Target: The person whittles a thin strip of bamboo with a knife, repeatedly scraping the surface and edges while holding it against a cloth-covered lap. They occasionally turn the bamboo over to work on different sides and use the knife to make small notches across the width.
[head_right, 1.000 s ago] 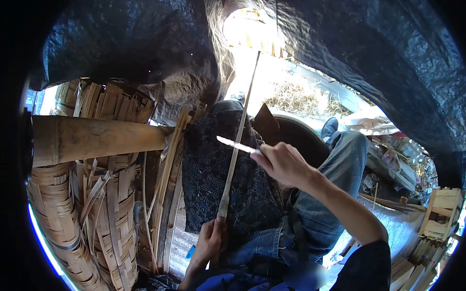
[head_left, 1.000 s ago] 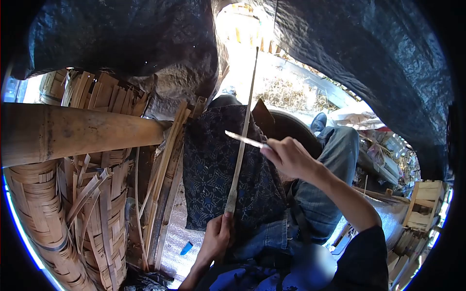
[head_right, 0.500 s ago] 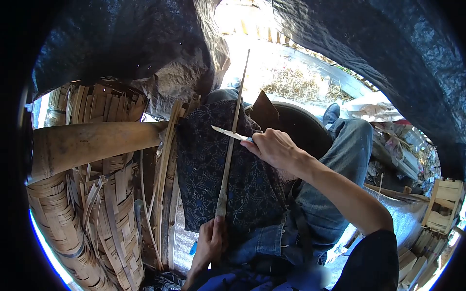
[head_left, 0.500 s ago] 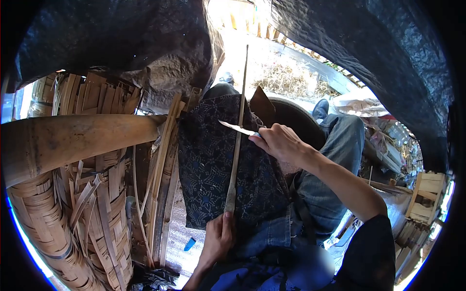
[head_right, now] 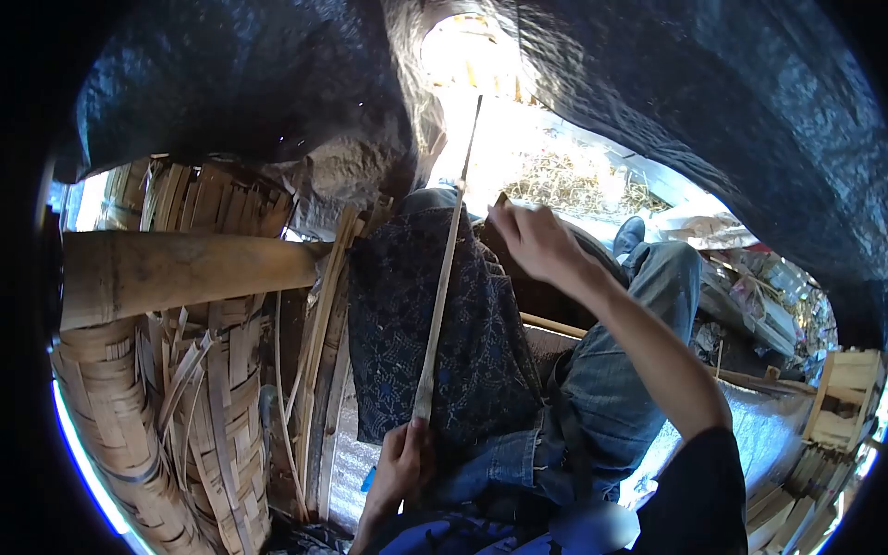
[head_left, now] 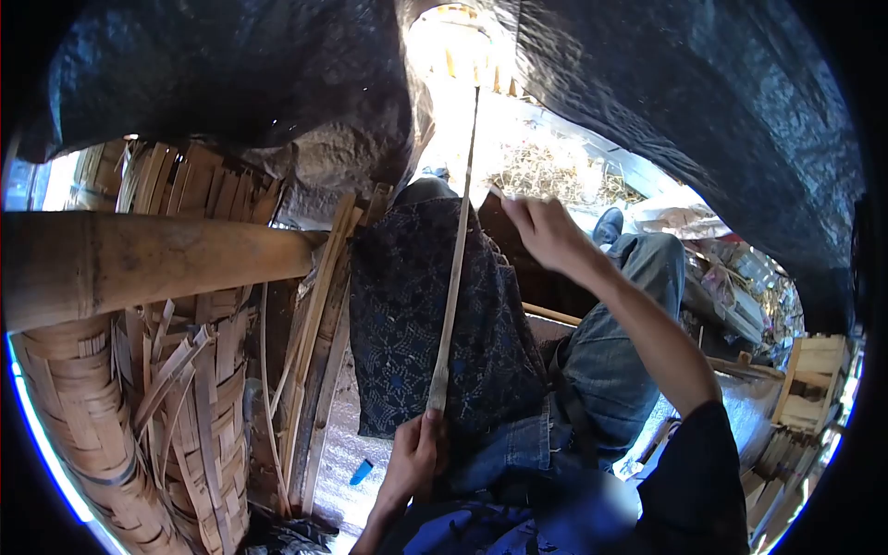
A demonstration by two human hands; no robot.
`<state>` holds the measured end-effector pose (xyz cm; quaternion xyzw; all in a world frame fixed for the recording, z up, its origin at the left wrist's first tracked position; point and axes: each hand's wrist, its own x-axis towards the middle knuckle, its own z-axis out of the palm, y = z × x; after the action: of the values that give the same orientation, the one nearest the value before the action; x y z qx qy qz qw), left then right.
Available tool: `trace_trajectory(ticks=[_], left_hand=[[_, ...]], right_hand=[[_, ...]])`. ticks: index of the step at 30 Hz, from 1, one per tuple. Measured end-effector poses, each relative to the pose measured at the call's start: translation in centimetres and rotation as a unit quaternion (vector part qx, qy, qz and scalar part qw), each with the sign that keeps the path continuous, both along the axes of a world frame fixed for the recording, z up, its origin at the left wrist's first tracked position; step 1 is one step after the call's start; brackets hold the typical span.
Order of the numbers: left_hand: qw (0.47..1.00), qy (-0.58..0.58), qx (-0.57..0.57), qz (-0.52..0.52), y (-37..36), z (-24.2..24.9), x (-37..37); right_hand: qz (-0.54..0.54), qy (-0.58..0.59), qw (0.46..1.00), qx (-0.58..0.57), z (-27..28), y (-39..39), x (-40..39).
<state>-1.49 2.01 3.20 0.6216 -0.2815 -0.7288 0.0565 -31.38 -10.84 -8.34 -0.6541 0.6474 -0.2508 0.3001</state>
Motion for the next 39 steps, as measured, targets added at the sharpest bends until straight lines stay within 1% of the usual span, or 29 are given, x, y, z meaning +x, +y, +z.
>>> trace_trajectory(ticks=[1,2,3,4,5,7,8,10,14,17,19,20,22,23,25,28,29,30,31,33,35,36,37,38,39], left_hand=[[1.0,-0.001,0.0,0.008,-0.2,-0.2,0.0],[1.0,0.009,-0.004,0.009,-0.3,-0.5,0.1],[1.0,0.016,-0.006,0.009,-0.3,-0.5,0.2],[1.0,0.017,0.0,0.01,-0.4,-0.3,0.2],[1.0,0.01,0.003,0.015,-0.5,-0.3,0.2],[0.999,-0.004,-0.039,-0.009,-0.5,-0.4,0.0],[0.999,-0.007,-0.039,-0.01,-0.3,-0.7,0.1],[0.995,-0.034,-0.081,-0.048,-0.1,-1.4,0.2],[0.993,-0.041,-0.095,-0.064,0.0,-1.7,0.5],[0.992,-0.04,-0.098,-0.066,0.1,-1.7,0.5],[0.982,-0.061,-0.141,-0.11,0.7,-2.1,0.9],[0.981,-0.062,-0.144,-0.111,0.6,-2.2,0.9],[0.988,-0.048,-0.124,-0.079,0.7,-2.2,0.8],[0.988,-0.043,-0.125,-0.083,0.7,-1.9,0.6],[0.996,-0.02,-0.075,-0.033,0.4,-1.2,0.4],[0.998,-0.008,-0.063,-0.015,0.5,-1.1,0.4],[0.998,-0.007,-0.067,-0.017,0.5,-1.0,0.5],[0.996,-0.015,-0.077,-0.031,0.5,-1.0,0.5],[0.995,-0.022,-0.086,-0.045,0.6,-1.0,0.4],[0.996,-0.014,-0.082,-0.043,0.9,-0.9,0.6],[0.997,-0.011,-0.075,-0.034,0.6,-0.8,0.6],[0.997,-0.008,-0.069,-0.027,0.5,-0.9,0.5],[0.998,-0.003,-0.06,-0.018,0.6,-1.0,0.4],[0.998,0.0,-0.056,-0.014,0.6,-1.2,0.5],[0.999,0.027,-0.037,-0.007,0.6,-1.7,1.0]], right_hand=[[0.0,-0.004,0.999,0.046,2.5,1.4,1.6],[0.066,0.001,0.996,-0.065,3.1,3.0,2.6],[0.056,-0.051,0.994,0.074,4.0,4.5,3.6],[0.076,-0.053,0.996,0.019,4.0,5.8,4.6],[0.089,-0.055,0.994,0.035,4.1,6.9,5.5],[0.11,-0.028,0.991,0.066,4.2,7.7,6.7],[0.109,-0.032,0.991,0.066,4.1,7.8,7.0],[0.121,0.027,0.991,0.057,3.7,7.8,7.2],[0.115,0.06,0.991,0.036,3.7,7.8,7.6],[0.123,0.09,0.988,0.036,3.0,7.0,7.3],[0.048,0.131,0.988,0.065,2.2,5.9,6.6],[0.065,0.131,0.989,-0.009,0.7,5.8,6.0],[0.069,0.127,0.989,-0.007,0.6,5.2,6.2],[0.074,0.128,0.989,-0.005,0.7,5.0,6.0],[0.069,0.138,0.988,-0.013,0.1,4.0,5.8],[0.063,0.159,0.984,-0.044,-1.3,1.8,5.3],[0.056,0.176,0.981,-0.063,-2.0,0.8,5.0],[0.073,0.188,0.977,-0.066,-3.4,-0.2,4.3],[0.065,0.191,0.979,0.032,-4.5,-1.8,3.4],[-0.013,0.137,0.982,0.126,-4.6,-5.0,0.5],[-0.037,0.168,0.984,0.043,-2.1,-5.9,-0.5],[-0.039,0.131,0.99,-0.043,-2.5,-5.3,-0.6],[-0.034,0.134,0.99,-0.042,-1.2,-4.2,0.1],[-0.036,0.048,0.998,0.025,1.2,-2.3,1.1],[-0.041,-0.037,0.994,0.091,2.5,-0.5,2.0]])
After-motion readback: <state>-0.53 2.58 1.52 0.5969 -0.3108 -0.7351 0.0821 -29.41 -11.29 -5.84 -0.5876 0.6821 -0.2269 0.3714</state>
